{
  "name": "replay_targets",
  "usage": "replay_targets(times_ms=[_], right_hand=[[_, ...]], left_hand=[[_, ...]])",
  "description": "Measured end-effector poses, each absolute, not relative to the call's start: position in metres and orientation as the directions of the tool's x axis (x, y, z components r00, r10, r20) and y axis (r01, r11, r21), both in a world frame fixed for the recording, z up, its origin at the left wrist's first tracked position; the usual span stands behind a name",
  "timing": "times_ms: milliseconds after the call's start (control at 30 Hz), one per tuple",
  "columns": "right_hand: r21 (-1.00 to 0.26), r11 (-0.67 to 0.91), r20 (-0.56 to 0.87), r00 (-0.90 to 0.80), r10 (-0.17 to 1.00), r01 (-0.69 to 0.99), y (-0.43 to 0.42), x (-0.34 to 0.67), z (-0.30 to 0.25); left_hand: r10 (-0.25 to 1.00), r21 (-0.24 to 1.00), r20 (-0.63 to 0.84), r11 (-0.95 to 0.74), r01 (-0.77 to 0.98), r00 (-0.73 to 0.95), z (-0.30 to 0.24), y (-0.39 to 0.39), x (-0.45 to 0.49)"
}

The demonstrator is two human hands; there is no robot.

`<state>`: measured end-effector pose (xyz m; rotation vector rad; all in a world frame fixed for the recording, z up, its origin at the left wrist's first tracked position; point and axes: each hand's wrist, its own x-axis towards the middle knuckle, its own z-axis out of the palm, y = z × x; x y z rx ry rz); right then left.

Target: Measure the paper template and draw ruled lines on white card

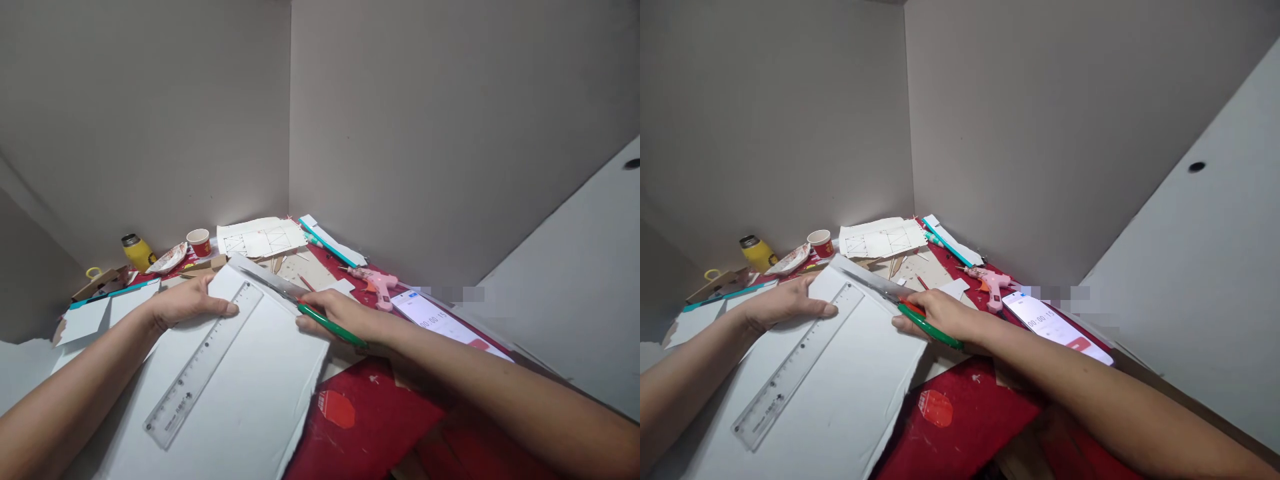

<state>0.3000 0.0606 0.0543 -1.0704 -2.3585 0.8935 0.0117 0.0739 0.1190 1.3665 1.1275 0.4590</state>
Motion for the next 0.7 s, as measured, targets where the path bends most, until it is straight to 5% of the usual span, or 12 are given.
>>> replay_targets(times_ms=[133, 400, 533, 700], right_hand=[[-0.653, 0.558, 0.135, -0.647, 0.751, 0.512, 0.063, 0.296, 0.071], [-0.855, 0.241, -0.057, -0.544, 0.837, 0.460, 0.059, 0.291, 0.062], [-0.881, 0.161, -0.040, -0.411, 0.911, 0.444, 0.064, 0.289, 0.063], [-0.848, 0.068, -0.030, -0.177, 0.984, 0.525, 0.075, 0.316, 0.072]], left_hand=[[0.774, 0.929, -0.346, 0.201, 0.312, 0.531, 0.114, 0.078, 0.016], [0.740, 0.933, -0.339, 0.184, 0.309, 0.581, 0.097, 0.088, 0.019], [0.734, 0.930, -0.345, 0.181, 0.321, 0.586, 0.095, 0.095, 0.028], [0.886, 0.932, -0.274, 0.147, 0.332, 0.375, 0.129, 0.105, -0.020]])
